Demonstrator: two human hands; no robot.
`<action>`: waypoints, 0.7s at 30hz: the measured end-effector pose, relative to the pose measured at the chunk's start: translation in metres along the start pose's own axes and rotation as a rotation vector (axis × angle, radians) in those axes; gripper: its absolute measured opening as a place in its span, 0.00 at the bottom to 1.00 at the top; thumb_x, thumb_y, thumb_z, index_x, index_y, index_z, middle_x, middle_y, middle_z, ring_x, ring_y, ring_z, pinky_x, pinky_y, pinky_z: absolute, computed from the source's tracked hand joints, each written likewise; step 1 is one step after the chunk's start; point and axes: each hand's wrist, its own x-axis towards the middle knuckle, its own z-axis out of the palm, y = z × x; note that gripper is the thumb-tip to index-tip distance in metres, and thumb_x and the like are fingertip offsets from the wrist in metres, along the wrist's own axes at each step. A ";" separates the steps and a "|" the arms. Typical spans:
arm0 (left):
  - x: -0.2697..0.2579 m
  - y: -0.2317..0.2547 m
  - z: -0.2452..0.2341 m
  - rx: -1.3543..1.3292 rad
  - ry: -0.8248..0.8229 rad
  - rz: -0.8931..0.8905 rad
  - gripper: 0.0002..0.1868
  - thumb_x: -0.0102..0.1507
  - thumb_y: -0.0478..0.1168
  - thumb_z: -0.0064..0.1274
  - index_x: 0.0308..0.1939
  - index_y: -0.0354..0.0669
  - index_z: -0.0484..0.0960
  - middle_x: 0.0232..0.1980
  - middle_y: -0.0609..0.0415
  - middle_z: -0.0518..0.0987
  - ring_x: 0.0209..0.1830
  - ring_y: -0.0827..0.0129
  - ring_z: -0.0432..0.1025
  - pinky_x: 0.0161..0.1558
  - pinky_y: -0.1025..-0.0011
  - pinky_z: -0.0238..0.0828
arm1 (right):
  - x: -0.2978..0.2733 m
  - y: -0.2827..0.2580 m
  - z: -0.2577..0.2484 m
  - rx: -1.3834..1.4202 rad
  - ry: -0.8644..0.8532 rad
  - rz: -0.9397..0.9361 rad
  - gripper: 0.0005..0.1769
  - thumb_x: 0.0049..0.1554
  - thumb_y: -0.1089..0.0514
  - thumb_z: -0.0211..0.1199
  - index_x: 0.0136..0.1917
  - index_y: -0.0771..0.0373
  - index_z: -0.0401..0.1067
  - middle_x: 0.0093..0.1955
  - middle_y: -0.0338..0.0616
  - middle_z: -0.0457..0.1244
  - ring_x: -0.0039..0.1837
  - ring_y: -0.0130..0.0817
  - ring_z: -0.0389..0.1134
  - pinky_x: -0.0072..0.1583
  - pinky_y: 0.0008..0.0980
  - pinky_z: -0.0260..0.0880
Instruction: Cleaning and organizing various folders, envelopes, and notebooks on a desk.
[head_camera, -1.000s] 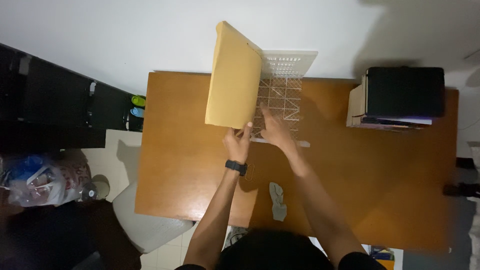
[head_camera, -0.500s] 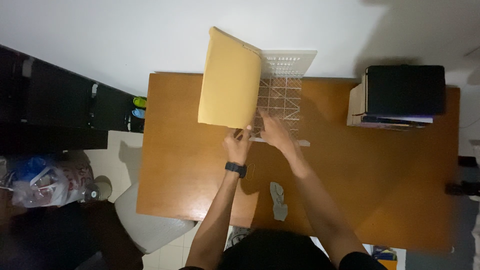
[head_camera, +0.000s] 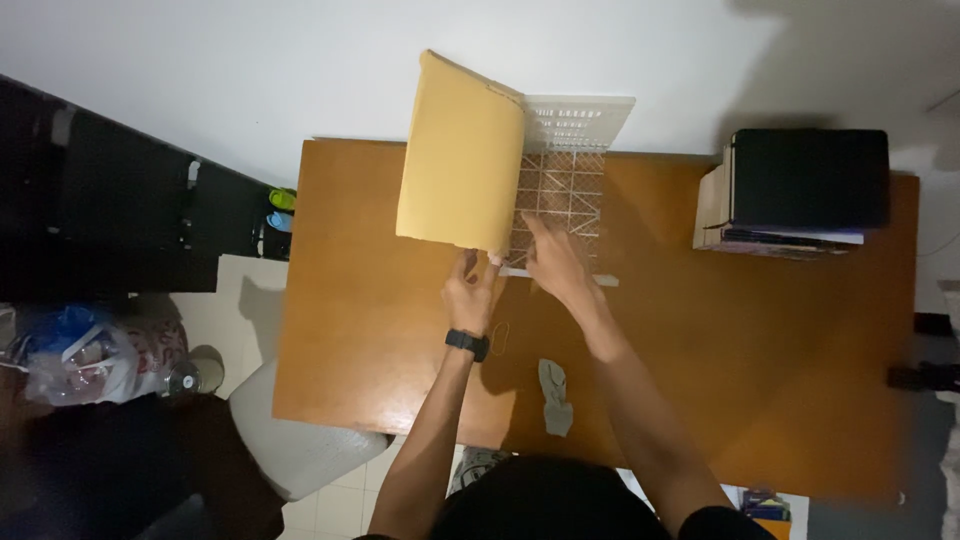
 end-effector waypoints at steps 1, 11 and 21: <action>-0.001 -0.009 0.000 0.001 0.001 0.000 0.31 0.63 0.49 0.62 0.62 0.29 0.76 0.60 0.34 0.79 0.62 0.51 0.75 0.57 0.56 0.75 | -0.002 -0.005 -0.006 0.001 0.000 -0.001 0.35 0.49 0.69 0.64 0.71 0.67 0.66 0.37 0.60 0.67 0.37 0.51 0.69 0.40 0.46 0.71; -0.066 -0.002 -0.049 0.044 -0.051 0.138 0.27 0.65 0.45 0.59 0.62 0.32 0.75 0.64 0.37 0.77 0.65 0.51 0.71 0.61 0.57 0.69 | -0.089 -0.036 -0.042 -0.041 0.365 -0.098 0.23 0.54 0.68 0.61 0.64 0.65 0.72 0.60 0.52 0.66 0.59 0.50 0.67 0.60 0.48 0.69; -0.184 -0.048 -0.085 0.105 -0.379 0.362 0.18 0.64 0.42 0.59 0.56 0.38 0.82 0.61 0.41 0.80 0.62 0.50 0.74 0.60 0.61 0.71 | -0.297 -0.090 -0.020 0.186 0.532 0.105 0.20 0.54 0.69 0.59 0.61 0.65 0.73 0.52 0.51 0.67 0.54 0.50 0.68 0.57 0.45 0.69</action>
